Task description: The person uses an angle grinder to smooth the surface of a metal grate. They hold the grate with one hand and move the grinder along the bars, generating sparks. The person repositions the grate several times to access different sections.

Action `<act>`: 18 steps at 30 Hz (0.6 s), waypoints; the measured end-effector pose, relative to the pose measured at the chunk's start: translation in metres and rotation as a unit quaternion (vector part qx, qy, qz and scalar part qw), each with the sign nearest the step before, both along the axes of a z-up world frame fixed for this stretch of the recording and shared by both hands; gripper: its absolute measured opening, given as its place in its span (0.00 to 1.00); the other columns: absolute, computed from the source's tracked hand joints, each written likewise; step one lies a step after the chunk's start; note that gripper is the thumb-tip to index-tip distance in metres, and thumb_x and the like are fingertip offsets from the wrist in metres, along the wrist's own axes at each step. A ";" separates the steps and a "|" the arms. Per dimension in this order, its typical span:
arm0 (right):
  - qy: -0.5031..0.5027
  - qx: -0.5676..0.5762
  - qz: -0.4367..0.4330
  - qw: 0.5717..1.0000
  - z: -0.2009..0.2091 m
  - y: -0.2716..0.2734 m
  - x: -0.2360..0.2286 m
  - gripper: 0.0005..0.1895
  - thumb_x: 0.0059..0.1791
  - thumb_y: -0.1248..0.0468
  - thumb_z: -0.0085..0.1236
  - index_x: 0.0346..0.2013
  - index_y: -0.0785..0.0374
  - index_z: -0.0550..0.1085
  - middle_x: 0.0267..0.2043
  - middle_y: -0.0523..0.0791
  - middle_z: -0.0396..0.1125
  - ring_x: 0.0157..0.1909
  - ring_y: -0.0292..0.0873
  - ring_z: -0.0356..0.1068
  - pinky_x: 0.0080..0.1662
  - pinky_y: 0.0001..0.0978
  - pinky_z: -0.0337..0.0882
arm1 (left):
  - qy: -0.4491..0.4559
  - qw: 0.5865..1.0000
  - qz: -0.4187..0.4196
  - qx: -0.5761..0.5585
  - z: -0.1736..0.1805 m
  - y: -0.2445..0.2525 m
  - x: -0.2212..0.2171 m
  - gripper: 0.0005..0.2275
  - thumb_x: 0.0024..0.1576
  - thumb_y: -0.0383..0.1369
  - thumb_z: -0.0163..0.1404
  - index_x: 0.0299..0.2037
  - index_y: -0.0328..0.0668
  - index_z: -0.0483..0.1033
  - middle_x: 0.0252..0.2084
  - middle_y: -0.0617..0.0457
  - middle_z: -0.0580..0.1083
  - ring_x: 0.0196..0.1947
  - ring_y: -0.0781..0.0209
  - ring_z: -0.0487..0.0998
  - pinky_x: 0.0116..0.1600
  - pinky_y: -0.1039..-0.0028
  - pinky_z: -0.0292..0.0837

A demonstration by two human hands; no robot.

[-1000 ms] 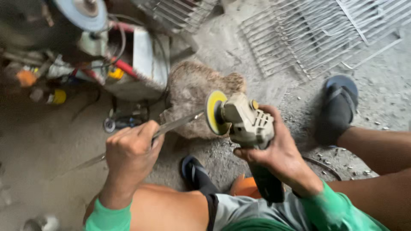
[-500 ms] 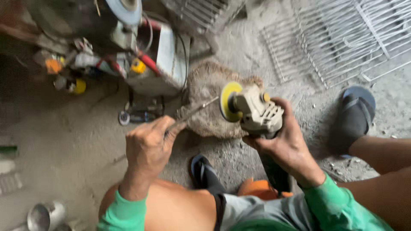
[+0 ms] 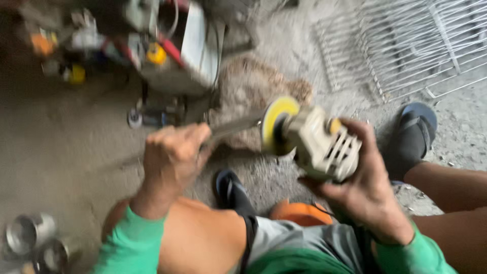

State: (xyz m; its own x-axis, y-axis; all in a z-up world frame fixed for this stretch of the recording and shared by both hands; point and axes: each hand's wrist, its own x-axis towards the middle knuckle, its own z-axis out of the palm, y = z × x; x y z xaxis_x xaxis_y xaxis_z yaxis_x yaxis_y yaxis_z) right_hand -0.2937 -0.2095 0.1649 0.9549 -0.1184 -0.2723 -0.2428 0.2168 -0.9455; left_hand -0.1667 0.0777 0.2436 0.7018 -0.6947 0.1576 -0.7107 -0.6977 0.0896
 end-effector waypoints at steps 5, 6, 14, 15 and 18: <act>0.037 -0.035 0.041 0.998 0.013 -0.022 0.004 0.54 0.30 0.69 0.76 0.66 0.60 0.56 0.53 0.46 0.69 0.54 0.37 0.70 0.54 0.32 0.74 | -0.042 0.996 -0.064 -0.047 -0.007 -0.004 0.019 0.10 0.55 0.37 0.60 0.32 0.43 0.72 0.29 0.48 0.74 0.27 0.47 0.76 0.31 0.62 0.69; 0.034 -0.001 0.055 0.998 0.015 -0.024 0.004 0.55 0.29 0.69 0.76 0.66 0.61 0.56 0.53 0.46 0.69 0.54 0.37 0.70 0.54 0.32 0.74 | -0.050 0.994 -0.080 -0.057 -0.008 -0.004 0.020 0.09 0.55 0.36 0.59 0.34 0.44 0.72 0.31 0.48 0.75 0.29 0.49 0.77 0.33 0.63 0.70; 0.144 -0.008 0.100 0.985 0.004 -0.036 -0.008 0.49 0.36 0.70 0.74 0.68 0.60 0.59 0.47 0.48 0.74 0.46 0.39 0.75 0.47 0.32 0.79 | -0.011 0.997 -0.082 -0.003 -0.001 -0.011 0.010 0.16 0.56 0.43 0.58 0.24 0.44 0.69 0.20 0.51 0.68 0.23 0.51 0.74 0.28 0.61 0.65; 0.138 0.033 0.099 0.985 0.001 -0.038 -0.010 0.49 0.38 0.70 0.74 0.70 0.61 0.58 0.48 0.49 0.75 0.45 0.42 0.76 0.46 0.34 0.81 | -0.011 0.997 -0.074 0.003 -0.003 -0.009 0.010 0.17 0.57 0.44 0.58 0.24 0.44 0.69 0.20 0.51 0.68 0.22 0.52 0.74 0.27 0.62 0.65; 0.096 -0.022 0.126 0.987 0.001 -0.045 -0.019 0.50 0.37 0.72 0.74 0.70 0.61 0.58 0.47 0.48 0.73 0.46 0.39 0.73 0.44 0.31 0.77 | -0.014 0.995 -0.102 0.011 -0.009 0.002 0.006 0.08 0.51 0.32 0.54 0.25 0.44 0.68 0.22 0.51 0.67 0.25 0.53 0.75 0.29 0.63 0.65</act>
